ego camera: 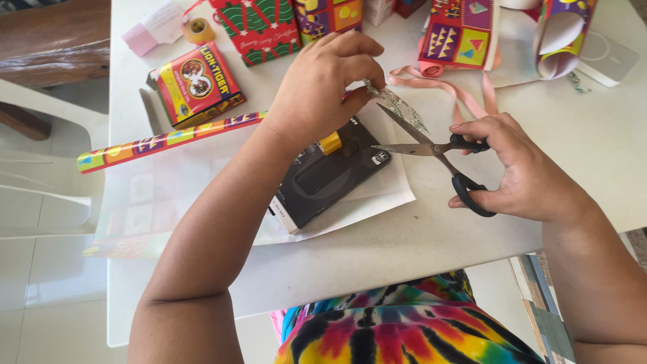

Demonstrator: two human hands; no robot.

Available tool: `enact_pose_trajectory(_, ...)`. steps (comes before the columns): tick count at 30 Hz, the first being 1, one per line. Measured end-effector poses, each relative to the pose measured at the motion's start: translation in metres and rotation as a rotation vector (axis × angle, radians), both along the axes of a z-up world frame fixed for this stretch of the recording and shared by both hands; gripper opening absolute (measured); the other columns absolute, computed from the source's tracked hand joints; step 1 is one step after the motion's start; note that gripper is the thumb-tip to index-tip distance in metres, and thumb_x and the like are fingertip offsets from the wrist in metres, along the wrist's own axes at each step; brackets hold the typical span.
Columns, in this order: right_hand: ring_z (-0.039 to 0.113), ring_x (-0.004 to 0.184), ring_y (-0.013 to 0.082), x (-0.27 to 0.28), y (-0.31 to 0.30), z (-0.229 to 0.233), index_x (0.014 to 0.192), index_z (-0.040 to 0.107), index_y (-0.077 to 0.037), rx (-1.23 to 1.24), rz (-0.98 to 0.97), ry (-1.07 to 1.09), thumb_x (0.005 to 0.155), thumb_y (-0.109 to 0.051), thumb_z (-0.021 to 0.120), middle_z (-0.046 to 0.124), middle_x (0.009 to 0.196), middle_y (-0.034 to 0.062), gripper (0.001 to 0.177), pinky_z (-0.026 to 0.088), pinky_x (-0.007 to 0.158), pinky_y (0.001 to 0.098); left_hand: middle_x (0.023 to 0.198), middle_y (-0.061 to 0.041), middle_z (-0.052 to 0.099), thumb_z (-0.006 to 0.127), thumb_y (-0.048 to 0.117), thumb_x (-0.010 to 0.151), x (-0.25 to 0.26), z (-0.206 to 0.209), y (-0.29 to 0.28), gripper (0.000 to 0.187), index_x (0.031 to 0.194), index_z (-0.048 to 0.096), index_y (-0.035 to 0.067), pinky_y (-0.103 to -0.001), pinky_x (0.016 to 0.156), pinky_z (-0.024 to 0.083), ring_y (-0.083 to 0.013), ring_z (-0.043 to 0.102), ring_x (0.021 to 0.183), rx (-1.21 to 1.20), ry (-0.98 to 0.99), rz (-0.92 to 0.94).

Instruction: The person opens a black product box, removes a pink handheld fan, and inspects it by turning it on and off. They then place the fan back into the box and attach a pink ribbon to it.

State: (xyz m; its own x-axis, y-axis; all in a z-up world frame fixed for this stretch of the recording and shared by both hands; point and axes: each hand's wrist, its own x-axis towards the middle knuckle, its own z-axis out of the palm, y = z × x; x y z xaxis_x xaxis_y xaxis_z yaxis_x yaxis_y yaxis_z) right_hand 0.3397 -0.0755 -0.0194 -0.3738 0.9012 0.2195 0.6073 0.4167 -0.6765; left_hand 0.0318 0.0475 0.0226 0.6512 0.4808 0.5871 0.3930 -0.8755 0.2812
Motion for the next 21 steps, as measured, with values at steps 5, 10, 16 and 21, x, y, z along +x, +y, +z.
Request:
enact_pose_trajectory(5, 0.059, 0.112, 0.0218, 0.021, -0.009, -0.006, 0.136, 0.054, -0.010, -0.039, 0.029, 0.004, 0.048, -0.022, 0.097, 0.057, 0.119, 0.0089, 0.098, 0.048, 0.098, 0.0351, 0.126, -0.002, 0.065, 0.082, 0.011, 0.086, 0.024, 0.009, 0.017, 0.014, 0.097, 0.074, 0.015, -0.044, 0.100, 0.045, -0.0265, 0.059, 0.119, 0.239, 0.002, 0.070)
enact_pose_trajectory(10, 0.054, 0.119, 0.0216, 0.056, -0.026, -0.011, 0.142, 0.050, -0.007, -0.074, 0.086, 0.265, 0.056, -0.024, 0.094, 0.056, 0.130, 0.0075, 0.098, 0.040, 0.109, 0.0381, 0.106, -0.001, 0.068, 0.081, 0.013, 0.083, 0.061, 0.009, 0.031, 0.012, 0.093, 0.076, 0.017, -0.044, 0.089, 0.047, -0.0255, 0.065, 0.103, 0.176, -0.009, 0.051)
enact_pose_trajectory(16, 0.055, 0.119, 0.0171, 0.102, -0.047, -0.004, 0.149, 0.045, -0.010, -0.014, 0.126, 0.601, 0.073, -0.039, 0.092, 0.056, 0.137, 0.0053, 0.094, 0.037, 0.121, 0.0447, 0.088, 0.000, 0.066, 0.077, 0.018, 0.081, 0.163, -0.034, 0.023, 0.004, 0.082, 0.074, 0.018, -0.042, 0.078, 0.050, -0.0234, 0.069, 0.085, 0.174, 0.082, -0.082)
enact_pose_trajectory(21, 0.059, 0.113, 0.0153, 0.127, -0.059, 0.001, 0.148, 0.049, -0.012, 0.044, 0.021, 0.590, 0.069, -0.044, 0.093, 0.061, 0.118, 0.0014, 0.096, 0.038, 0.127, 0.0497, 0.086, 0.000, 0.066, 0.071, 0.015, 0.073, 0.250, -0.073, 0.006, 0.006, 0.078, 0.072, 0.018, -0.039, 0.074, 0.051, -0.0213, 0.069, 0.081, 0.284, 0.164, -0.070)
